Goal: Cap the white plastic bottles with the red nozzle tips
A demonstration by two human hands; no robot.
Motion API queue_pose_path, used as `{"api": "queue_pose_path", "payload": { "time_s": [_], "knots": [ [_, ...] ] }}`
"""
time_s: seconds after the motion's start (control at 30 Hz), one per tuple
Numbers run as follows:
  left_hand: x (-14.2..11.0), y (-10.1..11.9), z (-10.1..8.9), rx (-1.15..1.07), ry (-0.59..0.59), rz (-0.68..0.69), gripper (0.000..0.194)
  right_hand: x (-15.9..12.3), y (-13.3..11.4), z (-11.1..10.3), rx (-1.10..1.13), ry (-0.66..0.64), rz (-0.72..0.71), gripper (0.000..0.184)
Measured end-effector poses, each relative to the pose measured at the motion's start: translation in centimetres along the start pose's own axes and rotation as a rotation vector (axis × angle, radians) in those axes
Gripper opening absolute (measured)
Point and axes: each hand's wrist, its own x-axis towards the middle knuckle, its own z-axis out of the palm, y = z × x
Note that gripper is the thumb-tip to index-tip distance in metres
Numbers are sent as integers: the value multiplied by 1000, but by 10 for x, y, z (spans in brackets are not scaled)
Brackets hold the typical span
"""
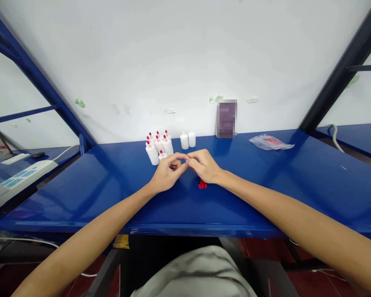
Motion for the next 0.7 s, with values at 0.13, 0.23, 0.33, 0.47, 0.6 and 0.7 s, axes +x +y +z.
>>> {"api": "queue_pose_path", "payload": {
  "time_s": [0.13, 0.23, 0.33, 0.47, 0.6, 0.7],
  "knots": [
    [3, 3, -16, 51, 258, 7, 14, 3, 5, -6, -71, 16, 16, 32],
    [4, 3, -40, 331, 516, 17, 9, 6, 16, -15, -229, 51, 84, 36],
    [3, -1, -60, 686, 524, -65, 10, 8, 26, -22, -351, 121, 166, 30],
    [1, -5, -67, 930, 435, -195, 16, 11, 36, -28, -302, 209, 205, 14],
    [2, -4, -63, 1003, 376, -222, 21, 17, 50, -31, -164, 257, 243, 17],
    [3, -3, -62, 1038, 355, -239, 23, 24, 62, -35, -166, 306, 273, 19]
  ]
}}
